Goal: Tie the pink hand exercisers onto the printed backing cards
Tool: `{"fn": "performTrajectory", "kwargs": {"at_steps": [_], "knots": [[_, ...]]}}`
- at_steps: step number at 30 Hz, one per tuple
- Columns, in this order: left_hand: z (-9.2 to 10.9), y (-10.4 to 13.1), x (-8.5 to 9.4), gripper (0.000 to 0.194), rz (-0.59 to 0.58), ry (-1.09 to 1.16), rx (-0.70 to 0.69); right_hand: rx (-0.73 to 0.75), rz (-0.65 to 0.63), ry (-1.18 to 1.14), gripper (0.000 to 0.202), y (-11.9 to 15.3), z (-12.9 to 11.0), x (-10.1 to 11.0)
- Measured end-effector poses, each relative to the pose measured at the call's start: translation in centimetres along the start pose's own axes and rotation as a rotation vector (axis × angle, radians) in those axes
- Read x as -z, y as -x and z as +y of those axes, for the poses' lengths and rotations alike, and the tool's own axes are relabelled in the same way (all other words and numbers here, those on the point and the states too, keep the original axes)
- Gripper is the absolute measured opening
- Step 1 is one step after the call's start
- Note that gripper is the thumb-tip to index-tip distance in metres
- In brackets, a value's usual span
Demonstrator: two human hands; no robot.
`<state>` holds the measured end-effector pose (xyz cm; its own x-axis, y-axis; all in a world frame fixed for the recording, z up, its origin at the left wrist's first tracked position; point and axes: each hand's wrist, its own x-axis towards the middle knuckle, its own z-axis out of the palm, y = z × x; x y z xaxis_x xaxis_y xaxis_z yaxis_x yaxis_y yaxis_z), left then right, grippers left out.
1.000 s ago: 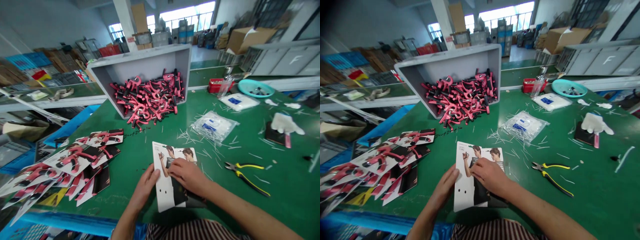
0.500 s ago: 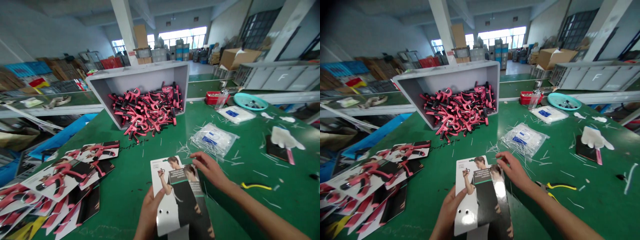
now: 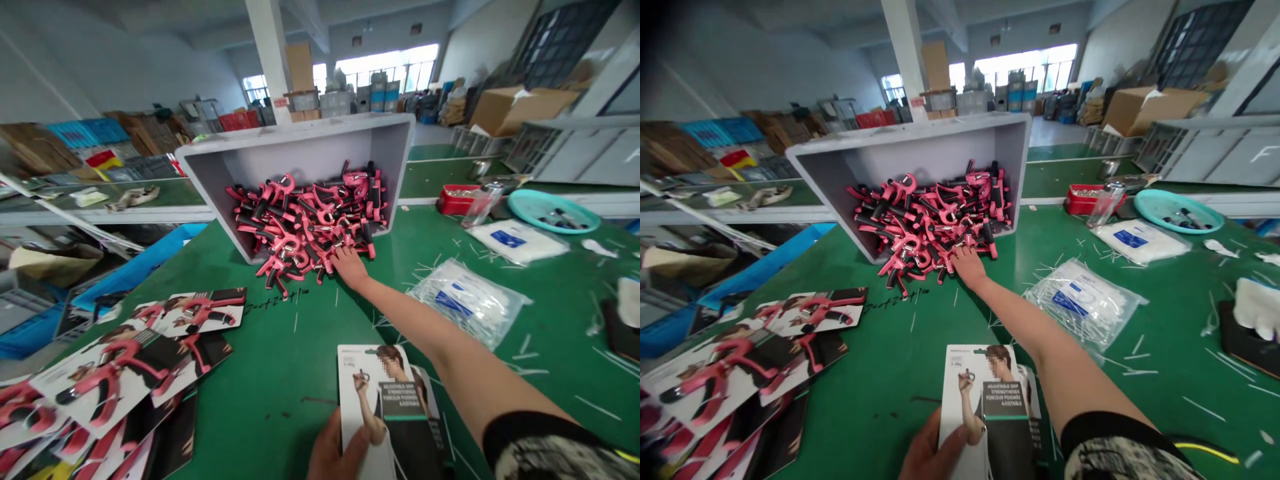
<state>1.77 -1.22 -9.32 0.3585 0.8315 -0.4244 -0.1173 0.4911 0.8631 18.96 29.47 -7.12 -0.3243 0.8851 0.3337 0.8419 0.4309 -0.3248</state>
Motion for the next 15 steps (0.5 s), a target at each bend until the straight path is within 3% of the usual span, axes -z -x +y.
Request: {"fn": "performTrajectory", "kwargs": {"at_steps": [4, 6, 9, 12, 15], "knots": [[1.0, 2.1, 0.1, 0.067, -0.084, 0.184, 0.055, 0.031, -0.099, 0.013, 0.034, 3.2, 0.5, 0.3], [0.8, 3.1, 0.5, 0.076, -0.147, 0.29, 0.087, 0.082, -0.167, 0.008, 0.032, 6.5, 1.3, 2.3], [0.2, 4.1, 1.1, 0.065, -0.164, 0.299, 0.097, 0.063, -0.201, 0.018, 0.035, 13.4, 3.1, 7.1], [0.4, 4.2, 1.0, 0.058, -0.204, 0.245, 0.117, -0.317, -0.156, 0.082, 0.027, 21.4, 4.5, 11.9], [1.3, 4.0, 0.1, 0.061, -0.176, 0.188, 0.13, -0.481, -0.216, 0.113, 0.018, 28.0, 4.4, 14.0]]}}
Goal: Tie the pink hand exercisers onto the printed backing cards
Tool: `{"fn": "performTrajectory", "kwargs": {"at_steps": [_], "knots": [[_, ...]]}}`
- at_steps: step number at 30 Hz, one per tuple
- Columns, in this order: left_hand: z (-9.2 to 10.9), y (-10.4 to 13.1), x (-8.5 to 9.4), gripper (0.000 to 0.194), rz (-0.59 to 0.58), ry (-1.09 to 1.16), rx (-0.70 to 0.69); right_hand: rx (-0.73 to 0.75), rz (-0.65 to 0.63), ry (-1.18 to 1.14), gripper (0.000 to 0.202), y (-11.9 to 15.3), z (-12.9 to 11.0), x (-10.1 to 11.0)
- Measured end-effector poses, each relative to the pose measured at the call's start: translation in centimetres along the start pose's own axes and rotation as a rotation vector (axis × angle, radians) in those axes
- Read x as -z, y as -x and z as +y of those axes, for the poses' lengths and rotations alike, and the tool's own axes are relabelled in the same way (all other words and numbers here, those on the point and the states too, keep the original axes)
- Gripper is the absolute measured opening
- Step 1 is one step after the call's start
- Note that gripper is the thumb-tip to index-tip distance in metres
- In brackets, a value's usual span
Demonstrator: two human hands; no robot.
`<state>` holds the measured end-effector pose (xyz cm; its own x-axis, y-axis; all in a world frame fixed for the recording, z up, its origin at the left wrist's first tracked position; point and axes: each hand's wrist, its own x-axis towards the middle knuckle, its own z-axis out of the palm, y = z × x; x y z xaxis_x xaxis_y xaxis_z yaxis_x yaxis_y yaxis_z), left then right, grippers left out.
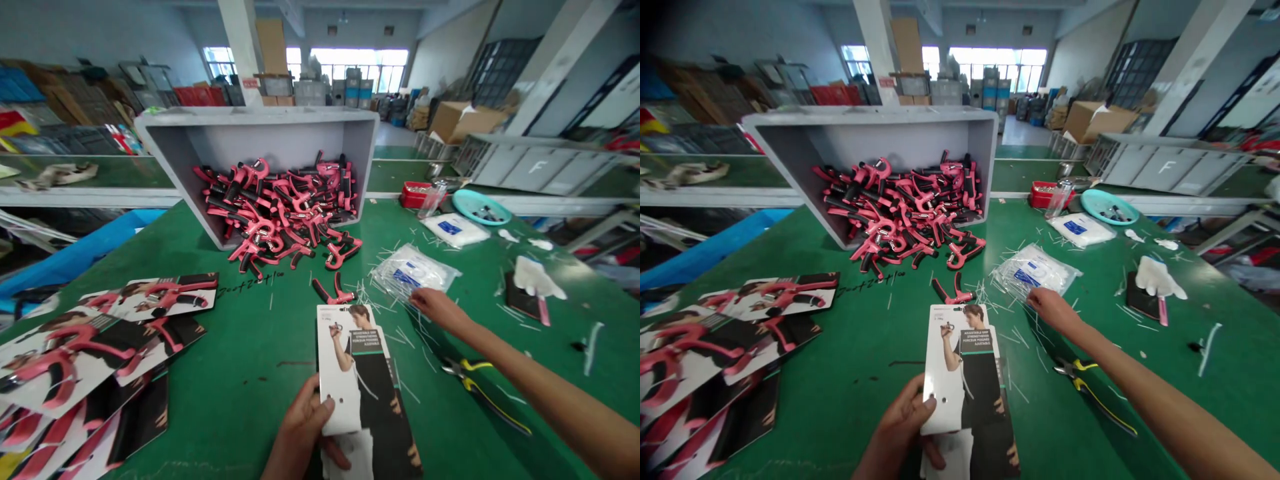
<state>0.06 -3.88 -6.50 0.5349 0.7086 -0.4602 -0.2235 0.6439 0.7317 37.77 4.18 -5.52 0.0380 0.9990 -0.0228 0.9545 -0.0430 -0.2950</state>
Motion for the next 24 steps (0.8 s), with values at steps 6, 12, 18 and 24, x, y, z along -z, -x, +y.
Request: {"fn": "performTrajectory", "kwargs": {"at_steps": [6, 12, 18, 24], "knots": [[1.1, 0.8, -1.8, 0.068, 0.055, -0.037, -0.099, -0.172, 0.002, -0.04, 0.007, 2.5, -0.4, -2.2], [5.5, 3.5, 0.7, 0.051, 0.196, -0.168, -0.208, -0.162, -0.04, -0.292, 0.007, 1.2, -0.3, 0.5], [10.4, 4.0, 0.9, 0.028, 0.28, -0.525, -0.479, -0.091, 0.112, -0.979, 0.025, 3.2, -5.3, 2.7], [9.6, 1.7, -1.4, 0.028, 0.138, -0.633, -0.469, 0.216, 0.327, -0.984, 0.01, 8.2, -15.9, 3.9]]}}
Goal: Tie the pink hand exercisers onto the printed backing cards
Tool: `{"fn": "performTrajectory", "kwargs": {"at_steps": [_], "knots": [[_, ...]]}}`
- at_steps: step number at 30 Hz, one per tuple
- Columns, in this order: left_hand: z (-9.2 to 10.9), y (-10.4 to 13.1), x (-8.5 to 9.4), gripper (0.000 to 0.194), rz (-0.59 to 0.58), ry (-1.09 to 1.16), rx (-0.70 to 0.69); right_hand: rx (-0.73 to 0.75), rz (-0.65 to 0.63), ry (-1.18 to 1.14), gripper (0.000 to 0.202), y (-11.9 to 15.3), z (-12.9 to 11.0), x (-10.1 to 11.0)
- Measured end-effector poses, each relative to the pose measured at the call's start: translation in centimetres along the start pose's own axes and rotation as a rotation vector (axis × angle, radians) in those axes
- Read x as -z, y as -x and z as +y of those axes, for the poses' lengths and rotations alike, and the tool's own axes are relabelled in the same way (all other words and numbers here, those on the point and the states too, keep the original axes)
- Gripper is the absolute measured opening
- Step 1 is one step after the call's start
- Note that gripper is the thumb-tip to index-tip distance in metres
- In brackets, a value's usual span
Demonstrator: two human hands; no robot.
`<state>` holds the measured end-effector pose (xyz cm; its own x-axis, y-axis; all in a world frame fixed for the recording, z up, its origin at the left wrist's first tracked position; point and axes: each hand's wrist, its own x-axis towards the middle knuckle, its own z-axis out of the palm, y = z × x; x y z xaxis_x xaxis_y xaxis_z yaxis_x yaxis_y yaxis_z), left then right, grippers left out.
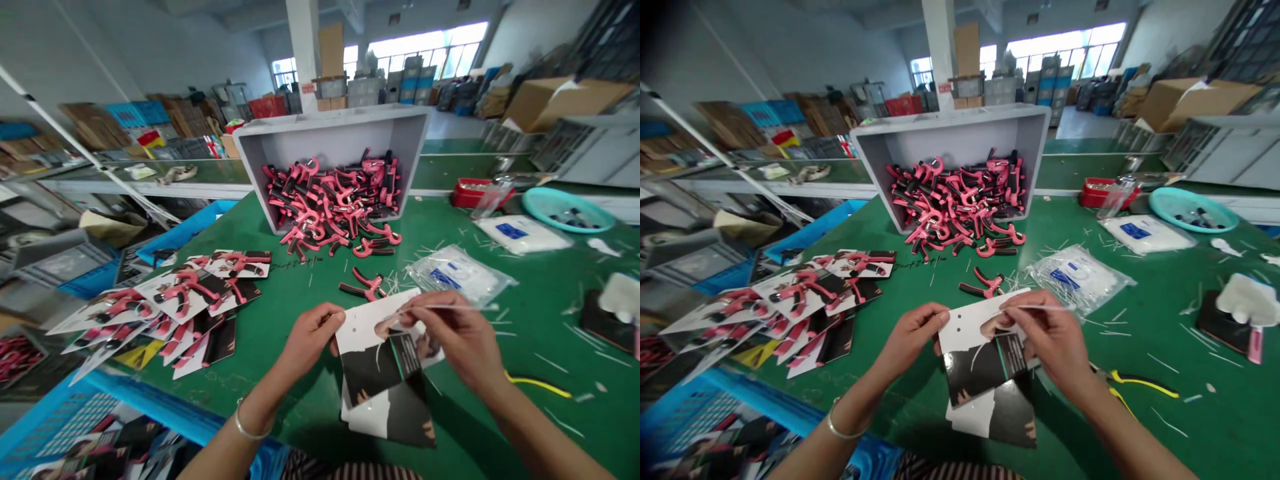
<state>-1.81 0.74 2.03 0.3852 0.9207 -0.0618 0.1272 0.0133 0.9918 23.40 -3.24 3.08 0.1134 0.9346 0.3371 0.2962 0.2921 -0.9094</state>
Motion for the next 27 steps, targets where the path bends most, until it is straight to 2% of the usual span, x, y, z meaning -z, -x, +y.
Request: {"fn": "performTrajectory", "kwargs": {"at_steps": [2, 4, 9, 12, 14, 15, 18, 20, 21, 25, 27], "knots": [[-0.3, -0.1, -0.6, 0.03, -0.025, -0.03, -0.004, 0.217, -0.046, 0.139, 0.005, 0.9, -1.3, -1.4], [-0.5, -0.1, -0.9, 0.032, -0.046, -0.046, -0.001, 0.35, -0.101, 0.239, 0.008, 1.4, -1.3, -2.1], [-0.9, -0.2, -1.2, 0.034, -0.071, -0.042, 0.011, 0.485, -0.17, 0.303, 0.021, 2.0, 0.7, -2.7], [-0.6, -0.2, -1.5, 0.033, -0.064, -0.034, 0.003, 0.496, -0.234, 0.326, 0.022, 1.6, 1.2, -3.1], [0.0, -0.2, -1.7, 0.032, -0.08, -0.015, -0.007, 0.405, -0.3, 0.324, 0.015, 0.8, 1.1, -3.2], [0.5, -0.4, -1.8, 0.032, -0.098, -0.004, -0.01, 0.313, -0.353, 0.285, 0.011, 0.3, 1.1, -3.1], [1.7, -1.0, -1.8, 0.037, -0.161, 0.028, -0.001, -0.084, -0.507, -0.013, 0.017, -1.0, 1.0, -2.5], [1.9, -1.4, -1.8, 0.045, -0.166, 0.058, 0.009, -0.299, -0.52, -0.217, 0.024, -1.6, 1.0, -2.1], [1.7, -1.6, -1.9, 0.046, -0.157, 0.066, 0.01, -0.361, -0.504, -0.277, 0.027, -1.8, 1.1, -1.9], [-0.6, -1.5, -3.0, 0.026, -0.117, 0.108, 0.0, -0.411, -0.456, -0.327, 0.029, -1.8, 1.6, -2.0], [-1.8, -1.2, -3.5, 0.026, -0.105, 0.139, -0.002, -0.418, -0.462, -0.306, 0.028, -1.7, 2.0, -2.2]]}}
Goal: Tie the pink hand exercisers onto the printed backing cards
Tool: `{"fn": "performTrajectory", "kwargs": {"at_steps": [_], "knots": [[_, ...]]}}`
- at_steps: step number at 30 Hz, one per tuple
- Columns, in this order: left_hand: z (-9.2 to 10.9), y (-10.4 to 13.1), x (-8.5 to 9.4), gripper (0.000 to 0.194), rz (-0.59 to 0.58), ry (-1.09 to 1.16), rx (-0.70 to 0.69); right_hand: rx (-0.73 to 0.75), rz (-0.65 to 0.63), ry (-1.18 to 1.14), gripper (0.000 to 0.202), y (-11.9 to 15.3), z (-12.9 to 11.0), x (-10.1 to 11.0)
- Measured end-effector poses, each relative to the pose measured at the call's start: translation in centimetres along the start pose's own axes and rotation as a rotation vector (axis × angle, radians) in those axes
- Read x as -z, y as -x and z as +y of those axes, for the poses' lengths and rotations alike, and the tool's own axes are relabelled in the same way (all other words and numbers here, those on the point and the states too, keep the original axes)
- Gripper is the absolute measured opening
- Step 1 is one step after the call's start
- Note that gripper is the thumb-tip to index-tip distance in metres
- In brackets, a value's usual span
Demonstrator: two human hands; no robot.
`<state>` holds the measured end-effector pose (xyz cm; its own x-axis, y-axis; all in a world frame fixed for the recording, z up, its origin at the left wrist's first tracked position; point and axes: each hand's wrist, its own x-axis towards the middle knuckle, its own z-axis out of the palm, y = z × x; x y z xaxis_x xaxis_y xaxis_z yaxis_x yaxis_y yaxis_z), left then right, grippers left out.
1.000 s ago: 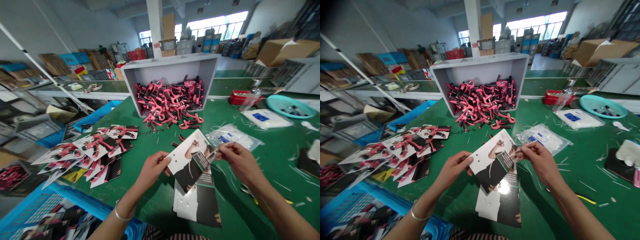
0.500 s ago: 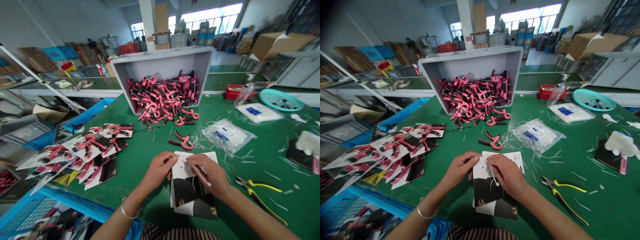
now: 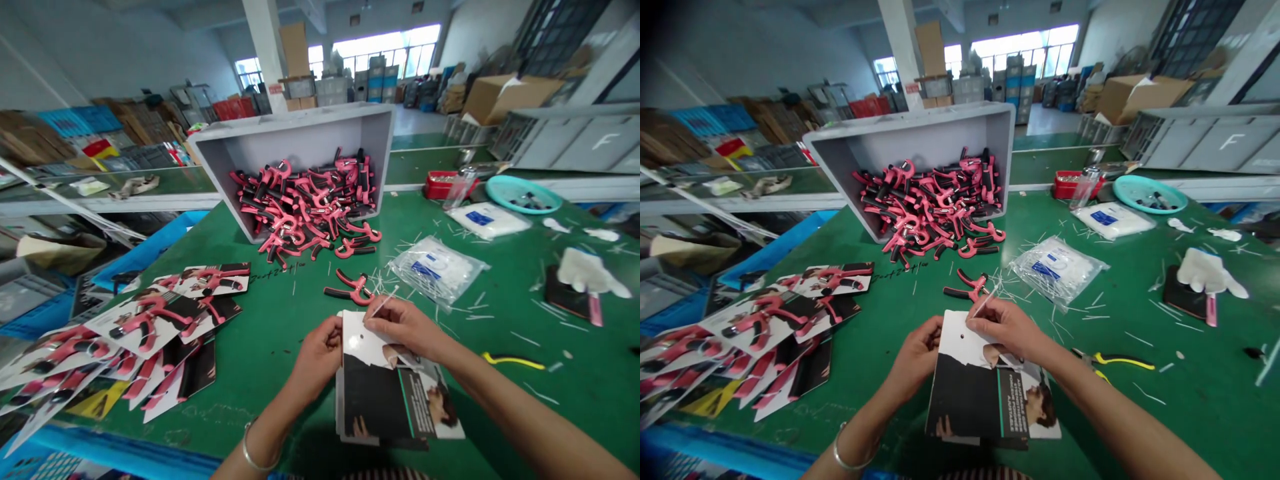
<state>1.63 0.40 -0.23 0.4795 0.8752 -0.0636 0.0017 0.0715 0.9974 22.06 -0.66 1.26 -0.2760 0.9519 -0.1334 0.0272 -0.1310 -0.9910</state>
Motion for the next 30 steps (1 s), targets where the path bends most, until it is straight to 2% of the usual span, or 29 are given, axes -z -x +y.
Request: {"fn": "performTrajectory", "kwargs": {"at_steps": [2, 5, 7, 9, 11, 13, 15, 18, 22, 27, 30], "knots": [[-0.9, 0.6, 0.1, 0.02, 0.022, -0.075, -0.015, -0.01, -0.002, 0.023, 0.027, -0.1, 0.4, 0.0], [-1.4, 2.4, 1.3, 0.015, 0.001, -0.338, -0.045, -0.011, 0.002, 0.054, 0.026, -0.1, 0.9, 0.2], [-1.1, 3.9, 2.4, 0.017, -0.121, -0.428, -0.06, -0.037, -0.004, 0.078, 0.026, -0.1, 1.3, 0.4], [-0.9, 5.3, 3.2, 0.018, -0.26, -0.425, -0.099, -0.069, -0.032, 0.094, 0.027, -0.2, 1.7, 0.4], [-0.9, 6.1, 3.5, 0.018, -0.296, -0.439, -0.181, -0.101, -0.052, 0.086, 0.029, -0.3, 2.0, 0.2], [-1.3, 6.2, 3.2, 0.015, -0.205, -0.506, -0.273, -0.134, -0.071, 0.056, 0.03, -0.4, 2.2, -0.3], [-1.9, 5.7, 2.7, 0.015, -0.057, -0.566, -0.327, -0.143, -0.065, 0.043, 0.029, -0.5, 2.3, -0.8], [-3.0, 4.5, 1.6, 0.02, 0.082, -0.549, -0.294, -0.098, -0.036, 0.083, 0.027, -0.3, 2.4, -1.4], [-3.4, 3.5, 0.4, 0.02, 0.083, -0.423, -0.196, -0.011, -0.019, 0.113, 0.025, 0.2, 2.6, -1.8], [-2.7, 3.7, 0.1, 0.019, 0.03, -0.315, -0.186, 0.052, 0.012, 0.176, 0.021, 1.4, 2.5, -2.2], [-2.7, 4.2, -0.1, 0.012, 0.086, -0.215, -0.053, 0.115, -0.048, 0.253, 0.018, 2.1, 2.4, -2.4]]}}
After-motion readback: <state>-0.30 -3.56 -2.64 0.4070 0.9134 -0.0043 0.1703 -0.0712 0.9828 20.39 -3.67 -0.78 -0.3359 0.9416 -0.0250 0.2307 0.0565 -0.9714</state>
